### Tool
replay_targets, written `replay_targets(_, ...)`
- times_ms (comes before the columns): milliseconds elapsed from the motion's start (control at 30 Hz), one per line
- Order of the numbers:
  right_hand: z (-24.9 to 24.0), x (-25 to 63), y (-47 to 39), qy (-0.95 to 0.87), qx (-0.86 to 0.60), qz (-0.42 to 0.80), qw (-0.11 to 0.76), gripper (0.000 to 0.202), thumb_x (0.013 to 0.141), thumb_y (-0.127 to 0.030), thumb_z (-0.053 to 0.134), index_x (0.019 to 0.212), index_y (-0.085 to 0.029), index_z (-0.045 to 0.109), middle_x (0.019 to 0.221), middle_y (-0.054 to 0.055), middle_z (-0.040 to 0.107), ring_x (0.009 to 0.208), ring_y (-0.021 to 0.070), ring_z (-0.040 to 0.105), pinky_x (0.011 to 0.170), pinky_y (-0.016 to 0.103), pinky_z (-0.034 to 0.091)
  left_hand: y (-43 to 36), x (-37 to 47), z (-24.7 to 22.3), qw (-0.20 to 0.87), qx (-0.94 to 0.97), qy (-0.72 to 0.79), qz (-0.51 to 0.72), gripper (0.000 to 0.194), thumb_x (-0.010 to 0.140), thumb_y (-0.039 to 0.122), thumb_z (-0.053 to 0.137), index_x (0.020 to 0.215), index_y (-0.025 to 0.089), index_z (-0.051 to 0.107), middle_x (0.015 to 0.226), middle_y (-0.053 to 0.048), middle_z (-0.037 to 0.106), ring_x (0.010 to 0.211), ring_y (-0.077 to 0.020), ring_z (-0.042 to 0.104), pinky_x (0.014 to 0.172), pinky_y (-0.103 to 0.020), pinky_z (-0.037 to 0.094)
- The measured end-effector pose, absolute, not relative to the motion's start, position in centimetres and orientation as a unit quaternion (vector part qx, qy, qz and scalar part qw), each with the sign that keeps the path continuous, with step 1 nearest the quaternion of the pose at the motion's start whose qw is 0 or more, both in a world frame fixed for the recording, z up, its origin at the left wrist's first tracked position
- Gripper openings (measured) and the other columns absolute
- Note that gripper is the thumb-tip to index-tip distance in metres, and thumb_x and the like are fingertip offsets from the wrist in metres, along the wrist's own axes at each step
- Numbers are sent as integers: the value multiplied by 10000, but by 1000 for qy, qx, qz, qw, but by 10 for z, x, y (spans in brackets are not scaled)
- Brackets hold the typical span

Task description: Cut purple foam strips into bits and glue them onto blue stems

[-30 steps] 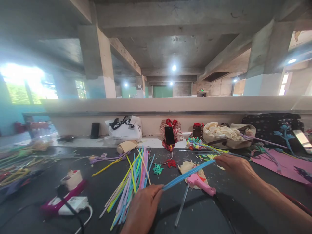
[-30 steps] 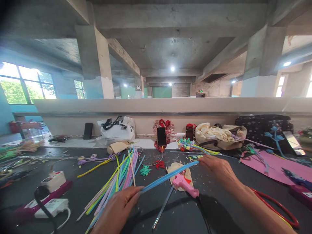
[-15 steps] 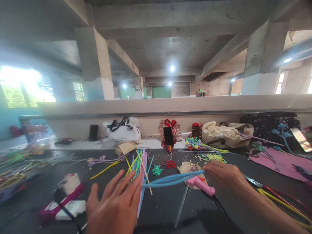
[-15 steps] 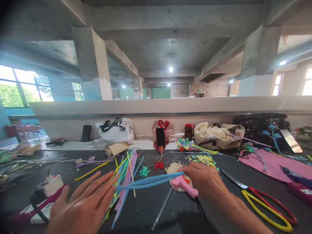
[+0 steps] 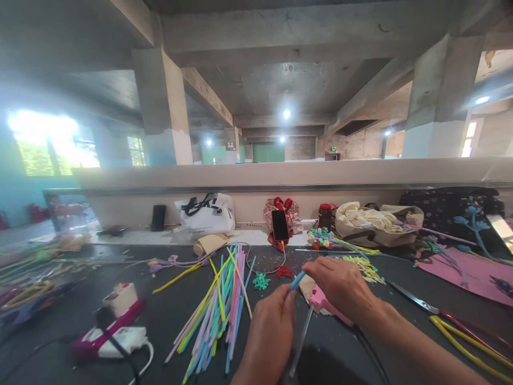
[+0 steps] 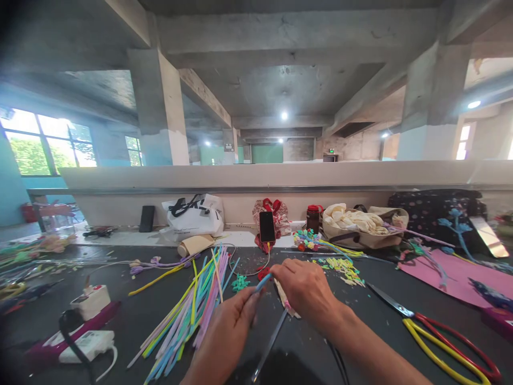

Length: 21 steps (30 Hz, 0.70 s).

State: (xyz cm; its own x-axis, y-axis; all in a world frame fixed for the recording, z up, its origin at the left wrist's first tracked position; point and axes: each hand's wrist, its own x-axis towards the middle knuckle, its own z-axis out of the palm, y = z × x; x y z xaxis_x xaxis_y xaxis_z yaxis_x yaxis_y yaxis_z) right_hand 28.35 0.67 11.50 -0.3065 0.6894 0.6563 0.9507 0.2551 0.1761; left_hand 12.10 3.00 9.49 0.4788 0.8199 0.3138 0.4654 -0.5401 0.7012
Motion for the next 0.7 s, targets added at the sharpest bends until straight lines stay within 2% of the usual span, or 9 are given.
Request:
replay_targets(100, 109, 276, 16, -726, -591, -234, 263, 206, 811, -170, 384, 788, -185, 588, 639, 21, 597, 582, 137, 543, 521, 233, 327, 32, 129, 88, 347, 784, 385, 340, 342, 825, 348, 272, 743, 190, 564, 496, 29, 453, 497, -131, 444, 482, -234, 265)
replay_targets(167, 102, 268, 21, -698, -609, -151, 344, 216, 812, -207, 379, 813, -187, 593, 679, 24, 618, 612, 138, 555, 542, 229, 340, 28, 137, 84, 378, 769, 379, 348, 317, 823, 316, 275, 671, 188, 521, 503, 34, 428, 498, -119, 415, 488, -233, 248)
replay_targets(267, 92, 255, 28, -598, -621, 91, 499, 227, 796, -306, 405, 818, -189, 598, 636, 6, 614, 550, 127, 538, 494, 212, 354, 23, 146, 77, 404, 742, 397, 358, 297, 815, 300, 288, 574, 192, 423, 505, 36, 406, 486, -105, 370, 483, -236, 230)
replay_targets(367, 85, 247, 33, -526, -596, 265, 546, 290, 776, -381, 405, 840, -162, 584, 602, 4, 612, 424, 106, 485, 372, 194, 321, 24, 144, 71, 428, 724, 384, 382, 290, 806, 303, 310, 550, 194, 390, 488, 50, 371, 475, -92, 342, 470, -225, 232)
replay_targets(467, 84, 247, 34, -537, -582, 282, 542, 288, 755, -370, 427, 826, -149, 598, 572, -1, 600, 433, 106, 500, 378, 190, 344, 31, 135, 65, 498, 697, 369, 361, 299, 797, 361, 315, 570, 195, 416, 436, 66, 355, 379, -77, 324, 398, -208, 238)
replay_targets(567, 86, 251, 35, -560, -568, 272, 538, 214, 708, -313, 496, 774, -161, 632, 551, -10, 593, 513, 126, 549, 492, 211, 413, 40, 127, 65, 608, 628, 353, 334, 235, 769, 387, 363, 683, 192, 461, 453, 69, 419, 322, -76, 373, 330, -190, 283)
replay_targets(633, 87, 254, 37, -563, -568, 261, 540, 220, 679, -287, 532, 841, -177, 633, 637, -3, 624, 576, 136, 574, 561, 226, 429, 47, 122, 68, 662, 577, 334, 344, 180, 741, 356, 433, 755, 181, 478, 499, 64, 469, 344, -73, 422, 334, -179, 334)
replay_targets(700, 85, 257, 42, -544, -580, 259, 549, 316, 676, -304, 534, 968, -192, 582, 740, 8, 635, 574, 131, 573, 525, 222, 422, 56, 119, 71, 694, 534, 326, 356, 169, 710, 331, 498, 753, 168, 488, 507, 61, 489, 351, -59, 433, 338, -162, 349)
